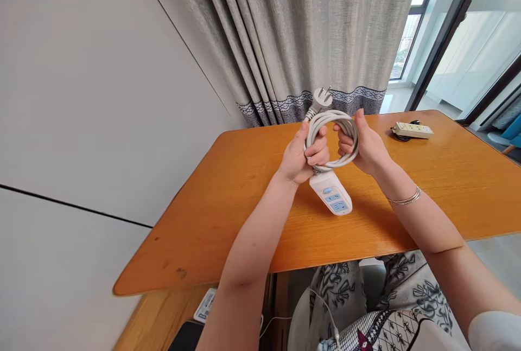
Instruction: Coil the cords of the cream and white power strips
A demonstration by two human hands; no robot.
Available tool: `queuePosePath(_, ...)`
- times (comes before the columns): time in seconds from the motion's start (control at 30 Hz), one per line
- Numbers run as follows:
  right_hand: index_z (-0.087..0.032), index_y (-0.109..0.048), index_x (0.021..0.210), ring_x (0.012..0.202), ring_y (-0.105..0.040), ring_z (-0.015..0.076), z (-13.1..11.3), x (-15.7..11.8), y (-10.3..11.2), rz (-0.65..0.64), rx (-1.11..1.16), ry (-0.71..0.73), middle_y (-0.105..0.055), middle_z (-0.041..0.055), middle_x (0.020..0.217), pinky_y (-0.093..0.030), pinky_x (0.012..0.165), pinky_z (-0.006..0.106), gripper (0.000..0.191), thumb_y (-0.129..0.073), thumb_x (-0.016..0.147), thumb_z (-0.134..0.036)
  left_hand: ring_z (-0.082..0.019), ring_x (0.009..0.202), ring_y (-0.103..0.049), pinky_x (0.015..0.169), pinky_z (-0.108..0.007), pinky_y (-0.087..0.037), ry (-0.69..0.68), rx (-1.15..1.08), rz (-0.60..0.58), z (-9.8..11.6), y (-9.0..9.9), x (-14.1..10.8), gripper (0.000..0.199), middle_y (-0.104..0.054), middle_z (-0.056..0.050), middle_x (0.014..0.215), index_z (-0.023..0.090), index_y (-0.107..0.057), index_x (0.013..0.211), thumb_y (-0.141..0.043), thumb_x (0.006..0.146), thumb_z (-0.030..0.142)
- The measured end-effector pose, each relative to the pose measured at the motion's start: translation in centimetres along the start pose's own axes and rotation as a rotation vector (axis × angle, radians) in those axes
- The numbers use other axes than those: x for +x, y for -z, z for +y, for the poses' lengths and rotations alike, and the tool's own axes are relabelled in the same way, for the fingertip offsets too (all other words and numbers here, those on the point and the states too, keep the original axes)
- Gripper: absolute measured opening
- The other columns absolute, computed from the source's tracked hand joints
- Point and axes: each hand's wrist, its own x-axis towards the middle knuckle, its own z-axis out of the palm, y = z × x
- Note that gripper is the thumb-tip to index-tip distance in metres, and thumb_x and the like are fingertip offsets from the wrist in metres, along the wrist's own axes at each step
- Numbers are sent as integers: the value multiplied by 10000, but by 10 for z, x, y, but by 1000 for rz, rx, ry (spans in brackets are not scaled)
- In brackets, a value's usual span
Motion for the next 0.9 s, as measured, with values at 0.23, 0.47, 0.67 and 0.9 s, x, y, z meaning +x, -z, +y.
queuePosePath(0.23, -230, -618, 898, 445, -396, 115, 13, 3, 1, 106, -151, 24, -296, -79, 544, -414, 492, 258, 770, -296, 846, -928, -66, 373, -404, 433, -170, -378, -55, 81, -22, -5, 6, 4, 436, -296, 101, 431, 169, -666, 854, -576, 961, 582)
queuePosePath(0.47, -192, -599, 1217, 862, -668, 186, 17, 5, 2, -184, -225, -23, -674, 76, 932, -538, 750, 321, 716, -116, 1028, -687, -58, 343, -300, 400, -175, -334, -258, 42, 187, 9, -3, 2, 457, -219, 102, 438, 192, -660, 798, -512, 995, 577)
queuePosePath(0.67, -165, -545, 1087, 838, -645, 168, 27, -2, -3, -648, -702, -170, -687, 37, 965, -504, 715, 270, 490, -851, 737, -321, -78, 385, -397, 446, -185, -374, -611, 98, 380, 16, 14, 14, 386, -276, 94, 449, 224, -639, 797, -580, 963, 567)
queuePosePath(0.9, -199, -599, 1224, 933, -671, 243, -11, -26, -9, -300, -1397, 135, -706, 103, 1118, -457, 717, 304, 395, -742, 868, -297, -85, 427, -507, 472, -170, -391, -513, 379, 463, 17, 56, 34, 295, -373, 101, 460, 199, -637, 833, -672, 933, 474)
